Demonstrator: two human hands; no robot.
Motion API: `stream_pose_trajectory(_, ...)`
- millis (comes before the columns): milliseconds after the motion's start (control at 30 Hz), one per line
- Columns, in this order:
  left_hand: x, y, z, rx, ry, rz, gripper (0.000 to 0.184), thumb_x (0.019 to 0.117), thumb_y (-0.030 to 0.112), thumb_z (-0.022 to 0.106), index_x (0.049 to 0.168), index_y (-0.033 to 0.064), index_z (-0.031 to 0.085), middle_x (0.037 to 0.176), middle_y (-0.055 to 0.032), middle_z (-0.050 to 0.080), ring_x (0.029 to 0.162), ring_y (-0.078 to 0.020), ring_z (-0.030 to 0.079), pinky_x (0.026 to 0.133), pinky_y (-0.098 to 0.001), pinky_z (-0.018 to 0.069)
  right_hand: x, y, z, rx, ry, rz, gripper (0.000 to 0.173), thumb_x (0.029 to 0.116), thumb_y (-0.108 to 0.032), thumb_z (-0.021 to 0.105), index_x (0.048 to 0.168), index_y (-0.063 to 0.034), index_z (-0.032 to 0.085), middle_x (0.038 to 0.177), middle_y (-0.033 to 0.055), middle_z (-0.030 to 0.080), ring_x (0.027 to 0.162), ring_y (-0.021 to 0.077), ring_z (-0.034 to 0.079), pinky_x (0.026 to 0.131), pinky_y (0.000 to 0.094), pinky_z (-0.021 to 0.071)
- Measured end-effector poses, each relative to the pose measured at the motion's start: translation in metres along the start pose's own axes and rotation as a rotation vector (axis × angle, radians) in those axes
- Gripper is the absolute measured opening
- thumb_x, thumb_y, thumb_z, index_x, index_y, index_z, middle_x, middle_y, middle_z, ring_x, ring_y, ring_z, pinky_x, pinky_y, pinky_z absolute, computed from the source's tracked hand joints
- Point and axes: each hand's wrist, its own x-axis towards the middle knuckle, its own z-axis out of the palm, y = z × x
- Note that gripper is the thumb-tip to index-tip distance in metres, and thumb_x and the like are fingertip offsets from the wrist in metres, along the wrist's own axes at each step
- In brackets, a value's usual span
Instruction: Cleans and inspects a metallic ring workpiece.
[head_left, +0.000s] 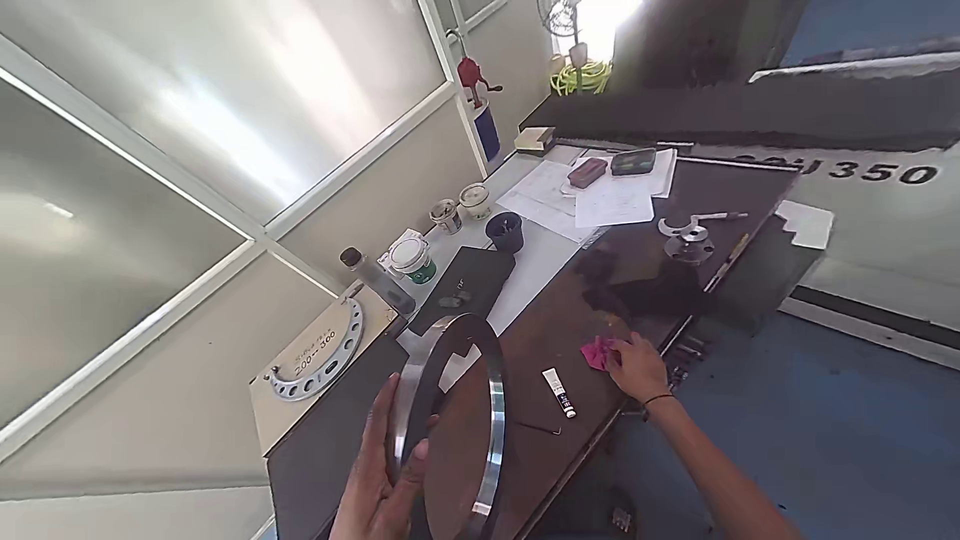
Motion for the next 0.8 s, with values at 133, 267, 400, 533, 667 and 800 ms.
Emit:
stream_pose_trajectory(133,0.011,0.005,0.012,0.043,0.004,-0.021,0.080,0.0979,0.026,0.060,0.160,-0.0018,0.019,0.152,-0.0143,0.049,0.118,-0.0137,0.066,0.092,-0.0320,0.0616,-0.027,-0.029,-0.014,0.348,0.225,-0.123,0.034,0.0948,-0.020,0.059,0.104,0.0107,0.068,0.105,0.0304,0.066,0.100,0.0450,0.065,0.088,0.0623,0.0486)
stream_pose_trajectory(267,0.026,0.007,0.013,0.053,0.053,-0.100,0.075,0.0961,0.024,0.058,0.160,0.0019,0.024,0.142,-0.0102,0.059,0.112,-0.0130,0.068,0.085,-0.0307,0.0635,-0.048,-0.100,0.003,0.512,0.300,-0.447,0.030,0.0885,-0.026,0.061,0.092,0.0015,0.071,0.098,0.0187,0.070,0.091,0.0302,0.069,0.078,0.0492,0.0564)
stream_pose_trajectory(400,0.042,-0.002,0.010,-0.043,0.049,-0.083,0.066,0.0966,0.017,0.056,0.157,0.0018,0.033,0.144,-0.0111,0.058,0.111,-0.0183,0.070,0.082,-0.0359,0.0660,-0.028,-0.159,0.063,0.414,0.253,-0.700,0.026,0.0913,-0.024,0.065,0.101,-0.0008,0.073,0.113,0.0201,0.070,0.108,0.0336,0.068,0.092,0.0456,0.0568)
stream_pose_trajectory(533,0.050,-0.002,0.016,-0.123,0.030,-0.026,0.055,0.0957,0.012,0.056,0.150,0.0026,0.047,0.146,-0.0104,0.056,0.118,-0.0192,0.066,0.091,-0.0363,0.0630,-0.014,-0.164,0.132,0.215,0.128,-0.816,0.020,0.0918,-0.014,0.064,0.106,-0.0051,0.075,0.113,0.0193,0.069,0.110,0.0375,0.066,0.094,0.0478,0.0562)
stream_pose_trajectory(667,0.045,-0.008,0.016,-0.162,0.078,-0.015,0.052,0.0937,0.007,0.055,0.145,0.0013,0.052,0.143,-0.0138,0.058,0.122,-0.0236,0.064,0.096,-0.0385,0.0610,-0.067,-0.154,0.145,0.178,0.035,-0.822,0.018,0.0883,-0.015,0.064,0.097,-0.0068,0.077,0.110,0.0176,0.070,0.108,0.0378,0.067,0.090,0.0506,0.0567)
stream_pose_trajectory(800,0.040,-0.013,0.016,-0.246,0.093,0.037,0.051,0.0931,0.006,0.057,0.143,-0.0034,0.052,0.144,-0.0185,0.055,0.119,-0.0250,0.066,0.091,-0.0375,0.0638,-0.137,-0.148,0.121,0.534,-0.194,-0.754,0.016,0.0880,-0.013,0.063,0.090,-0.0062,0.078,0.100,0.0130,0.071,0.095,0.0261,0.069,0.082,0.0412,0.0580)
